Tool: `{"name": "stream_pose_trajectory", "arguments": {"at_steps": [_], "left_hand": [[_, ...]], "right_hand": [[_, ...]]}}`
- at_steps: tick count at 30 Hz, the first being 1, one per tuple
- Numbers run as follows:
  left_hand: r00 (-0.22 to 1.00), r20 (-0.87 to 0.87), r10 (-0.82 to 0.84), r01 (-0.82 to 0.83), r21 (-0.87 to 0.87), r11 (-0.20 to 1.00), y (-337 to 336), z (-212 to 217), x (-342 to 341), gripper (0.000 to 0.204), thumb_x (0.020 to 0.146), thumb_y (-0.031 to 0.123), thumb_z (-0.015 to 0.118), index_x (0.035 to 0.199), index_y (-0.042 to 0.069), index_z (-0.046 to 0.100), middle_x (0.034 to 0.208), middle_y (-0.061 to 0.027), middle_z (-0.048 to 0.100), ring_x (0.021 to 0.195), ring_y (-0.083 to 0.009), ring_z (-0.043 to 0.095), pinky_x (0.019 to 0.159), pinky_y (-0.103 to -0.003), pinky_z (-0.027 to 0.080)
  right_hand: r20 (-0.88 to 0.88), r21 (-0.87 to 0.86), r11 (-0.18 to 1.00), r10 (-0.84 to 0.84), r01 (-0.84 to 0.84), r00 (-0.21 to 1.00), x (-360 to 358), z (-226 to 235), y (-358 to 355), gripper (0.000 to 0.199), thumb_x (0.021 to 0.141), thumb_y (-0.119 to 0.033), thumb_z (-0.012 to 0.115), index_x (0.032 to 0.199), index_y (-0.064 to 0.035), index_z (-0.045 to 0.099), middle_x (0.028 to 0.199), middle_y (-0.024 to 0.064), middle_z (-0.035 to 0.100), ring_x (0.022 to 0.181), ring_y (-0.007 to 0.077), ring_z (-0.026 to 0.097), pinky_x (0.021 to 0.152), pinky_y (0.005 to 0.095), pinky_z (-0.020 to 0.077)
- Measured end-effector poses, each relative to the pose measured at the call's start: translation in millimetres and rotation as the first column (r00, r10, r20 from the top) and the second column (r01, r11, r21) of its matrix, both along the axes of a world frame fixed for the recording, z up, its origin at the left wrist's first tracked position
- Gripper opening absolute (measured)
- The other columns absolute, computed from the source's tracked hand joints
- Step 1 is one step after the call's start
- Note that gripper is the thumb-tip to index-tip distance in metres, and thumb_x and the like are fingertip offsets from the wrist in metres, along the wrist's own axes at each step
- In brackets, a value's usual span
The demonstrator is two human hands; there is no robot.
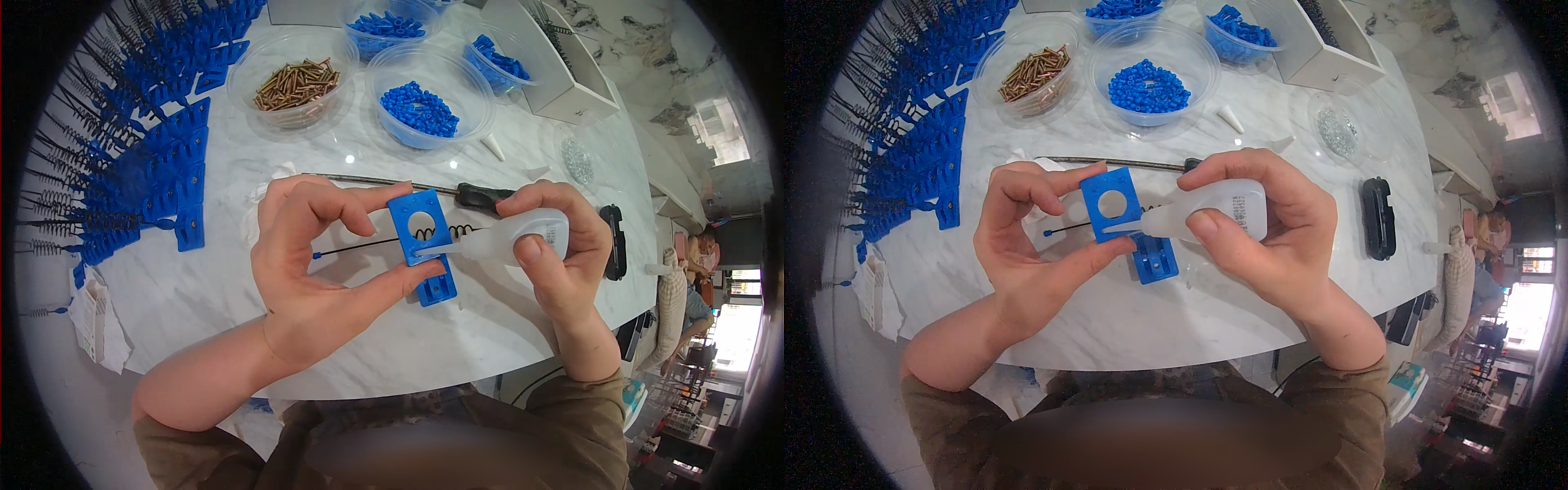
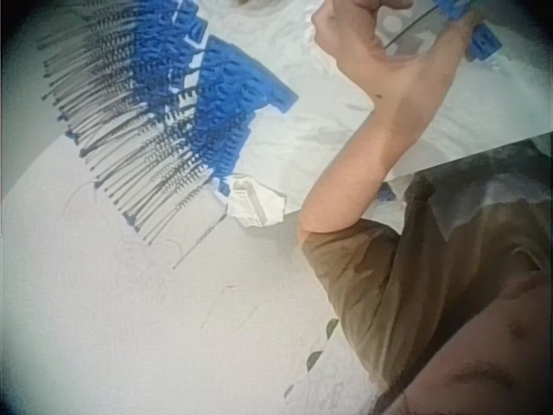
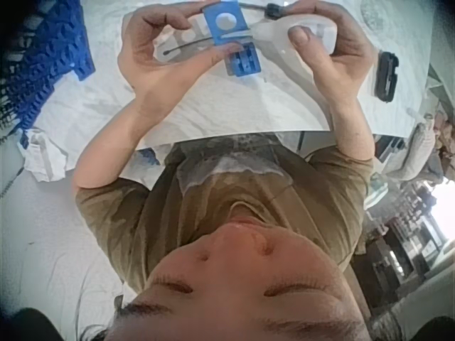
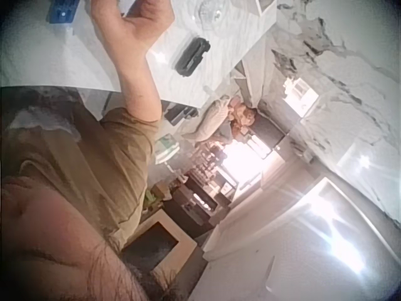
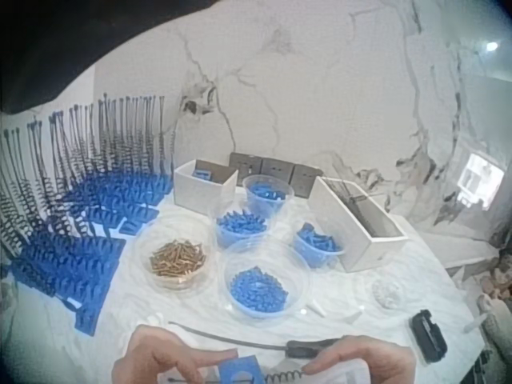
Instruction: The person assembles small blue plastic components with metal springs and glue by hand.
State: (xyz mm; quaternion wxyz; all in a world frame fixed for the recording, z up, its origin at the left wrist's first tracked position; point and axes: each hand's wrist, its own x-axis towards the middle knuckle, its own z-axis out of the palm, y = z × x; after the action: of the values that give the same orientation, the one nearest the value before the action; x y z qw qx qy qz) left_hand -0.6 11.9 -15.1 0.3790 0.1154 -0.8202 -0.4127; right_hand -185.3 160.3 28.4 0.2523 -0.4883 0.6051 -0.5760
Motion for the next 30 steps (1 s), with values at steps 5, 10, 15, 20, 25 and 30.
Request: {"name": "stream_pose_trajectory", "arguments": {"at_steps": [5,10,15,20,25,30], "left_hand": [[1.000,0.007,0.014,-0.013,-0.045,0.999,0.6,3.3,1.0,0.056,0.060,0.001,0.089,0.095,0.009,0.045,0.105,-0.0118,0.065,0.088,-0.0121,0.052,0.082,-0.026,0.039],[1.000,-0.004,0.026,-0.026,0.061,0.998,5.1,4.8,-0.6,0.056,0.060,0.002,0.089,0.093,0.008,0.045,0.106,-0.0125,0.063,0.095,-0.0163,0.056,0.084,-0.030,0.040],[0.999,-0.041,0.032,-0.029,0.082,0.996,6.8,2.4,-2.4,0.055,0.059,0.003,0.089,0.091,0.008,0.044,0.106,-0.0126,0.063,0.094,-0.0163,0.055,0.085,-0.031,0.040],[0.998,-0.003,0.060,-0.060,-0.005,0.998,2.8,0.2,-2.0,0.056,0.058,0.003,0.090,0.090,0.009,0.044,0.105,-0.0129,0.064,0.091,-0.0154,0.054,0.085,-0.030,0.039],[0.995,-0.064,0.074,-0.069,0.077,0.995,4.6,-0.6,-5.6,0.056,0.058,0.005,0.090,0.090,0.010,0.044,0.103,-0.0141,0.065,0.091,-0.0162,0.054,0.086,-0.031,0.039],[0.995,-0.080,0.065,-0.057,0.100,0.993,5.0,-4.4,-5.7,0.055,0.058,0.004,0.089,0.090,0.009,0.044,0.101,-0.0130,0.063,0.099,-0.0210,0.059,0.090,-0.032,0.040]], "right_hand": [[-0.122,-0.037,0.999,0.004,-0.008,0.992,-5.1,-0.7,-1.0,0.027,0.079,-0.005,0.068,0.105,0.0037,0.064,0.100,0.0071,0.066,0.090,0.0103,0.060,0.080,0.0239,0.0466],[0.035,-0.028,1.000,0.008,-0.007,0.999,0.5,0.8,0.5,0.027,0.080,-0.004,0.067,0.105,0.0037,0.064,0.100,0.0072,0.066,0.090,0.0095,0.059,0.080,0.0230,0.0459],[-0.031,-0.034,0.999,0.018,-0.019,0.999,-2.6,3.8,1.6,0.025,0.081,-0.004,0.066,0.105,0.0035,0.063,0.100,0.0071,0.066,0.089,0.0087,0.059,0.078,0.0222,0.0456],[-0.004,-0.062,0.997,0.036,-0.037,0.999,-6.6,-3.5,-1.1,0.020,0.084,-0.003,0.064,0.104,0.0029,0.064,0.099,0.0056,0.065,0.093,0.0092,0.057,0.082,0.0241,0.0437],[0.091,-0.029,1.000,0.014,-0.011,0.996,-8.0,-0.7,-1.3,0.016,0.087,-0.005,0.063,0.102,0.0022,0.063,0.098,0.0046,0.064,0.093,0.0082,0.056,0.081,0.0233,0.0428],[0.240,0.037,0.999,-0.047,0.039,0.970,-8.9,3.1,-2.7,0.015,0.091,-0.008,0.061,0.102,0.0016,0.063,0.097,0.0029,0.064,0.089,0.0062,0.054,0.077,0.0217,0.0422]]}}
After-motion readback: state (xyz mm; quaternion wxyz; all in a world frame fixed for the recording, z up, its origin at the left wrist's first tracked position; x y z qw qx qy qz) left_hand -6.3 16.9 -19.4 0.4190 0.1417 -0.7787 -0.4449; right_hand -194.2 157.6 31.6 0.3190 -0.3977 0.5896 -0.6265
